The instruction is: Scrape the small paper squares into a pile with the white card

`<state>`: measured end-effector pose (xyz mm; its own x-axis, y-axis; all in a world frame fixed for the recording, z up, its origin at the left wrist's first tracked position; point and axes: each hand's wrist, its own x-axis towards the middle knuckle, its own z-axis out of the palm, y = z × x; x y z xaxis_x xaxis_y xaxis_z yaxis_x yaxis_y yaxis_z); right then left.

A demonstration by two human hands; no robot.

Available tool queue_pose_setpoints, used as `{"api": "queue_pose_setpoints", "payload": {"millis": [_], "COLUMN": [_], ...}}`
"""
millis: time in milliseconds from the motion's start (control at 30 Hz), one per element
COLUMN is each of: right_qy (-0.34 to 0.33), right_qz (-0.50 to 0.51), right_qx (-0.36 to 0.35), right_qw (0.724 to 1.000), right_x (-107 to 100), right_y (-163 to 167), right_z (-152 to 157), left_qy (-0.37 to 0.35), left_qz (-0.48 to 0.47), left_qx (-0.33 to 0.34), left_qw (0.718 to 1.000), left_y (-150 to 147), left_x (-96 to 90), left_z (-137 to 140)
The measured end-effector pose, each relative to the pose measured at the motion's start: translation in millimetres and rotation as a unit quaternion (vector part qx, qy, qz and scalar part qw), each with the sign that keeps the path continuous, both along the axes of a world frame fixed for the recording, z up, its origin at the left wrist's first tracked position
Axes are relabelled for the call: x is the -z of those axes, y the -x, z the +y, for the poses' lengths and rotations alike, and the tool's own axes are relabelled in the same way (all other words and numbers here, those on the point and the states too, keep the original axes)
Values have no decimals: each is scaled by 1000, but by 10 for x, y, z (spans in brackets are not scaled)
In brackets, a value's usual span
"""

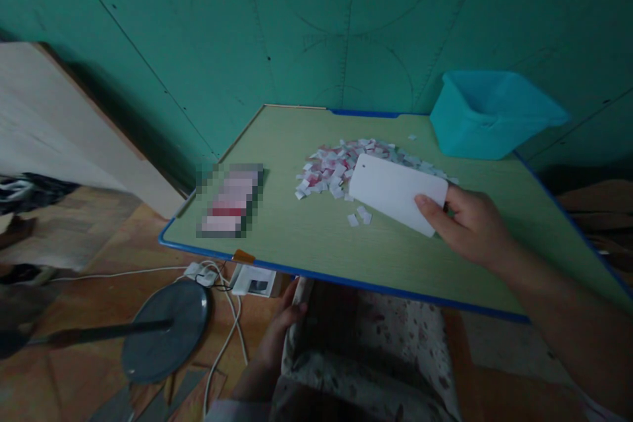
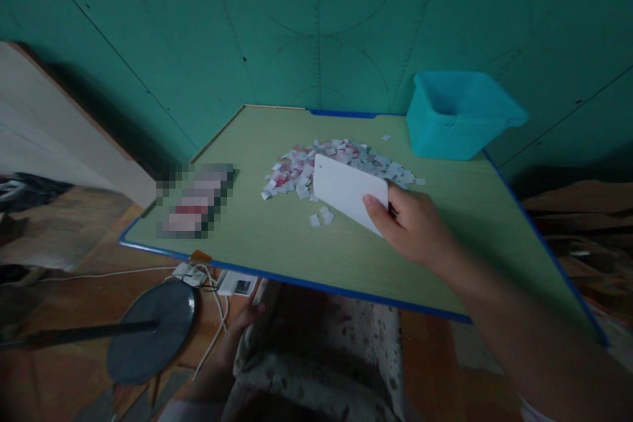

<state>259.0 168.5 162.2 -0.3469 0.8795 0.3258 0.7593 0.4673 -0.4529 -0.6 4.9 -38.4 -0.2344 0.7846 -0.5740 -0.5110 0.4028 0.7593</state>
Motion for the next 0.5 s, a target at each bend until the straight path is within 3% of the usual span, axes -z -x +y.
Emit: {"api": "queue_pose_setpoints", "payload": {"millis": [167, 333, 500], "right_qy": [-28, -56, -49], "right_qz": [29, 52, 51], "right_qx": [6, 52, 41], "right_qw": [999, 996, 997], "right_x": [-46, -62, -30], "right_y": [-63, -102, -93], "right_z": [2, 15, 19], "left_qy": [-12, -20, -9], "left_qz": [6, 64, 48], "left_qx": [-29, -17, 15], "left_qw": [999, 998, 999], "left_y": [-77, -30, 25], "left_x": [-129, -66, 9], "left_z": [-6, 34, 36]}}
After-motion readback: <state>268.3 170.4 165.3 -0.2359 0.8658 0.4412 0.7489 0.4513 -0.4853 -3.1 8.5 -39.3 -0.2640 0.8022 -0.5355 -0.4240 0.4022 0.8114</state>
